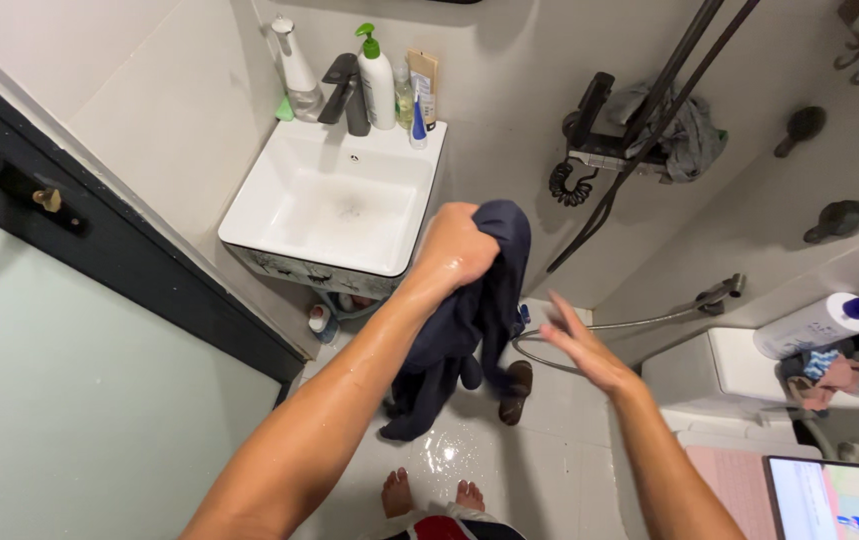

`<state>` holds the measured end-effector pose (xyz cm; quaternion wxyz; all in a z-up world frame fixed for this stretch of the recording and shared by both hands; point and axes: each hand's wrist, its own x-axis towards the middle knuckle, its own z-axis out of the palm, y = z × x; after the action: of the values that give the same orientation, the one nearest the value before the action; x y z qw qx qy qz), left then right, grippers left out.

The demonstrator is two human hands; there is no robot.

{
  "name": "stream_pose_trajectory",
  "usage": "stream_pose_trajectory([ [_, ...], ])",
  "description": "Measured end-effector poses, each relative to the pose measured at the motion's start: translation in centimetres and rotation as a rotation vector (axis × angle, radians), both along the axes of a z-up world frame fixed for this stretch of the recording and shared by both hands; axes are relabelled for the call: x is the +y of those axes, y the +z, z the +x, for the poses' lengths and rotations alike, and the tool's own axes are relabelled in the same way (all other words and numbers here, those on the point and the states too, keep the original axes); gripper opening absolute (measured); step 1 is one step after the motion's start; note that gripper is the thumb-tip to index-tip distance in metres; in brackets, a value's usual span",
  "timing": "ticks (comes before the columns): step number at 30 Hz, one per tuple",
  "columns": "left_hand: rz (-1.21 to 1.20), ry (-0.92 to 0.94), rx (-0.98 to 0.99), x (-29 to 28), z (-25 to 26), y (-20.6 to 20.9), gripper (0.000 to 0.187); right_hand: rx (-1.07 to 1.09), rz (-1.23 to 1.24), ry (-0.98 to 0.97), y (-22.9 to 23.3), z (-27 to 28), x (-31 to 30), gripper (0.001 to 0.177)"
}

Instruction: The person hand-washes a dark blue garment in a bathroom sink. They repeatedly submerge, scrub, wring, and rinse the item under running water, then wring it out again.

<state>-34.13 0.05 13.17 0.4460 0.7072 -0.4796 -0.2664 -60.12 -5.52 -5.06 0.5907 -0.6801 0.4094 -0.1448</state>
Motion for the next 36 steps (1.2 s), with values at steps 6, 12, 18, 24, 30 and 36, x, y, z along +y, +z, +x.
stream_pose_trajectory([
  [6, -0.027, -0.154, 0.129, -0.3, -2.3, 1.6, 0.029, -0.474, -0.412, 0.029, 5.2, 13.7, 5.8, 0.098],
  [12, 0.006, -0.419, 0.009, 0.4, 4.3, 0.7, 0.100, -0.826, 0.227, -0.391, 5.3, 18.6, 5.4, 0.046],
  [18, -0.032, -0.382, 0.148, 8.0, 6.5, -9.1, 0.151, -1.033, 0.661, -0.370, 9.0, 16.8, 4.7, 0.032],
  [24, -0.104, -0.052, 0.145, 7.5, 0.6, -13.8, 0.081, -1.141, 0.669, -0.457, 13.2, 16.4, 4.4, 0.032],
  [30, -0.422, 0.009, 0.219, 6.0, 1.4, -11.1, 0.049, -0.767, 0.483, -0.380, 12.9, 9.2, 1.9, 0.058],
  [36, -0.394, -0.182, 0.255, 4.4, 3.1, -6.9, 0.037, 0.425, 0.028, -0.030, 9.2, 1.0, 2.1, 0.092],
])
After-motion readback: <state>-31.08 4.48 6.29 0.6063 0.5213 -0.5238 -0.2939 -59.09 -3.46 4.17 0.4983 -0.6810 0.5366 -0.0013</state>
